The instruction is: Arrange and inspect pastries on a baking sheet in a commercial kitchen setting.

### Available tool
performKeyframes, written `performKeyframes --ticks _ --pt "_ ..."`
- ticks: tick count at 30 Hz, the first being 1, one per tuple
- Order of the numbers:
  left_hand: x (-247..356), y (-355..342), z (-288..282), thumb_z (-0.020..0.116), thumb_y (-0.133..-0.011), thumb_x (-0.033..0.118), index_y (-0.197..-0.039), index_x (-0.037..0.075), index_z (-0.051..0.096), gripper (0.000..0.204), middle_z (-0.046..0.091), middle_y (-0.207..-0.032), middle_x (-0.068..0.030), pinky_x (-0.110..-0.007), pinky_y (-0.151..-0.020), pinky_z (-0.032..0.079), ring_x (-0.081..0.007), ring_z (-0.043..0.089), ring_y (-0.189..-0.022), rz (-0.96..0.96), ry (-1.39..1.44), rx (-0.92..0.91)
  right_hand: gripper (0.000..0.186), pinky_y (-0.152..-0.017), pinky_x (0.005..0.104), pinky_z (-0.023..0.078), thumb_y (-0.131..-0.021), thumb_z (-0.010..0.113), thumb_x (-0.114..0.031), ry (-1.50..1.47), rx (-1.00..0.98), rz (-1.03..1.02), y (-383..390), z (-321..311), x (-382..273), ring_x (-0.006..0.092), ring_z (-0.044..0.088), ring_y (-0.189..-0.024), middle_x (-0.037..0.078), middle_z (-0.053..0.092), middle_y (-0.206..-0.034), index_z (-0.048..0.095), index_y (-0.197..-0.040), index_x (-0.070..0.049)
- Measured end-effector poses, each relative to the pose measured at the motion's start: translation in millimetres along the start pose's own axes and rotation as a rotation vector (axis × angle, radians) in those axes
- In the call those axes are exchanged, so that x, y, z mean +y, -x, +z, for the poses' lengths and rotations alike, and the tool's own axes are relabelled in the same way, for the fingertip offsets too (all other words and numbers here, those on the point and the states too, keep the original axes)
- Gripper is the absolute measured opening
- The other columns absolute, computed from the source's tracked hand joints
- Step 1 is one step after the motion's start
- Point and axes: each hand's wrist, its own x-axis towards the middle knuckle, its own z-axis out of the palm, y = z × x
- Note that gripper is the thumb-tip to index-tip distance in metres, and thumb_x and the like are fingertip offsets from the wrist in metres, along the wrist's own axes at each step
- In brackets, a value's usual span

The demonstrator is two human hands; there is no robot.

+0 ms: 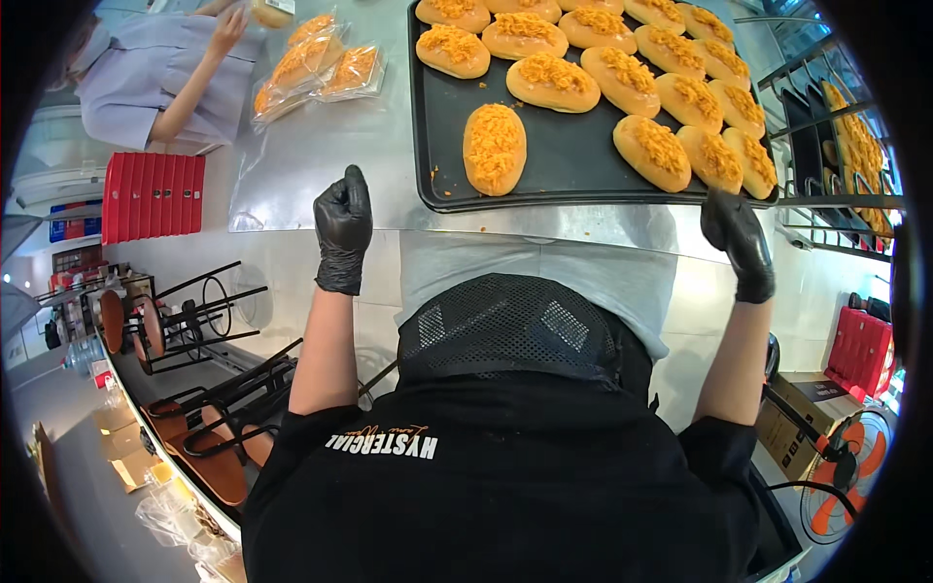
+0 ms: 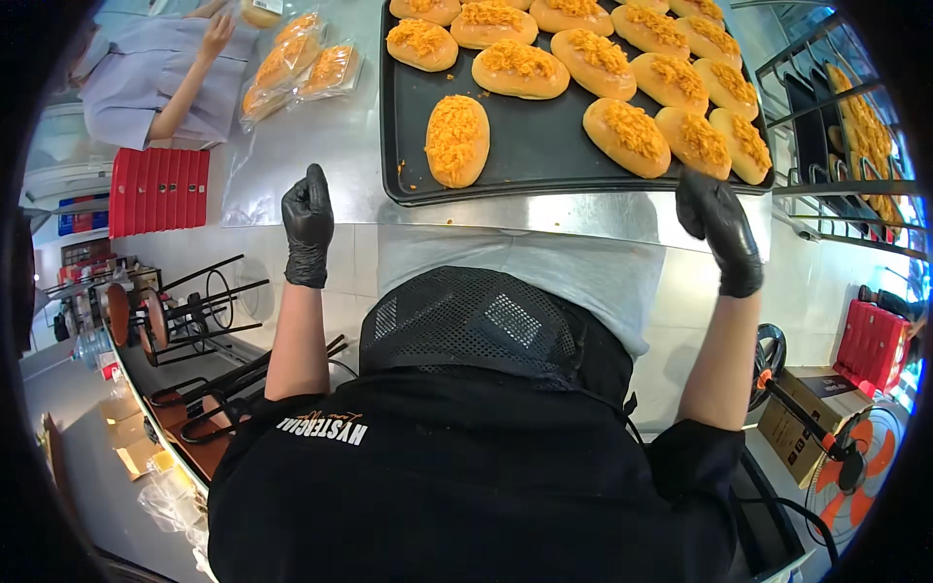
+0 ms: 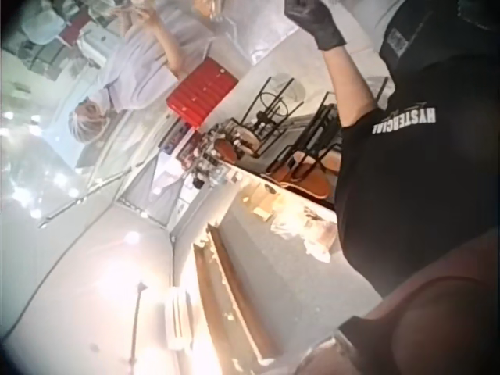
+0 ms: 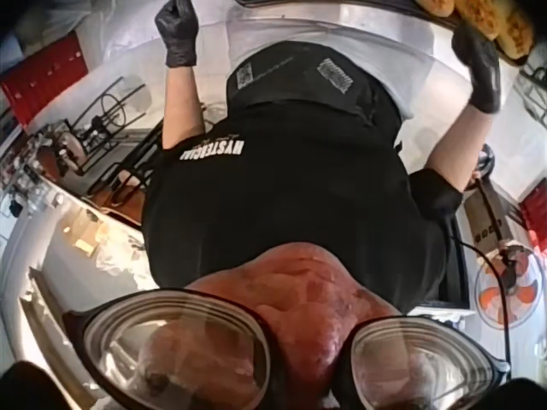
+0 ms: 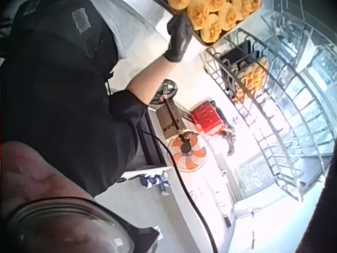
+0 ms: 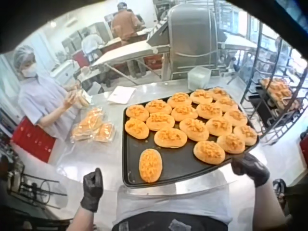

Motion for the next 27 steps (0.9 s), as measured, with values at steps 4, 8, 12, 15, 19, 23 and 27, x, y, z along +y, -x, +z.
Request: performKeyframes --ticks 4,8,12,15,19,23,27 --pt "-29.1 12.4 -2.5 0.057 -0.1 0.025 -0.067 -0.003 0.058 0.044 0.053 -0.058 -0.0108 -0.036 -0.053 0.039 -0.0218 0.04 -0.052 -0.061 -0.084 -0.06 0.025 -0.048 0.0219 0.046 -0.095 0.056 -0.019 0.246 -0.476 0.405 7.8 43.5 -27.1 0.015 0.058 -0.052 0.01 0.069 -0.072 0.072 -0.097 0.0" --pt "-67.4 28.5 3.2 0.055 -0.101 0.032 -0.074 -0.004 0.064 0.046 0.057 -0.062 -0.0126 -0.037 -0.058 0.041 -0.0222 0.044 -0.056 -0.222 -0.105 -0.309 0.03 -0.049 0.026 0.047 -0.094 0.053 -0.023 0.382 -0.837 0.815 8.3 13.1 29.0 0.0174 0.063 -0.054 0.01 0.069 -0.069 0.073 -0.096 -0.001" --pt "-104.3 64.3 3.2 0.05 -0.103 0.042 -0.079 -0.001 0.069 0.053 0.061 -0.068 -0.0093 -0.036 -0.063 0.044 -0.0226 0.05 -0.061 -0.34 -0.008 -0.369 0.034 -0.059 0.0252 0.045 -0.096 0.05 -0.027 0.397 -0.711 1.209 59.4 -55.2 144.3 0.0191 0.067 -0.069 0.011 0.073 -0.086 0.074 -0.103 -0.004" --pt "-123.1 108.0 16.5 0.039 -0.106 0.051 -0.084 0.003 0.074 0.064 0.056 -0.066 -0.0061 -0.03 -0.067 0.043 -0.0197 0.053 -0.066 -0.537 0.132 -0.575 0.048 -0.078 0.0292 0.048 -0.103 0.041 -0.036 0.165 -0.864 1.551 133.6 -72.8 272.2 0.0235 0.069 -0.096 0.011 0.071 -0.122 0.063 -0.134 -0.007" --pt "-146.9 175.2 25.4 0.031 -0.105 0.05 -0.09 0.005 0.074 0.064 0.063 -0.071 -0.0084 -0.035 -0.073 0.048 -0.0243 0.061 -0.07 -0.545 0.017 -0.705 0.046 -0.1 0.0343 0.041 -0.103 0.042 -0.028 0.461 -0.242 0.751 141.5 79.3 322.3 0.0241 0.058 -0.117 0.013 0.059 -0.136 0.052 -0.142 -0.007" --pt "-108.5 279.3 18.6 0.036 -0.105 0.042 -0.105 0.005 0.068 0.049 0.063 -0.09 -0.0095 -0.036 -0.081 0.048 -0.0251 0.061 -0.084 -0.428 0.158 -0.907 0.05 -0.115 0.0375 0.035 -0.102 0.043 -0.025 0.524 0.165 0.237 130.8 102.1 336.3 0.0246 0.05 -0.132 0.013 0.05 -0.147 0.044 -0.148 -0.007" --pt "-107.5 252.6 26.0 0.04 -0.105 0.034 -0.12 0.005 0.062 0.039 0.062 -0.108 -0.0106 -0.036 -0.09 0.048 -0.0258 0.061 -0.097 -0.317 0.263 -1.133 0.057 -0.117 0.037 0.032 -0.1 0.045 -0.033 0.209 0.17 0.39 152.5 107.7 346.6 0.0249 0.047 -0.135 0.012 0.047 -0.149 0.04 -0.15 -0.006"
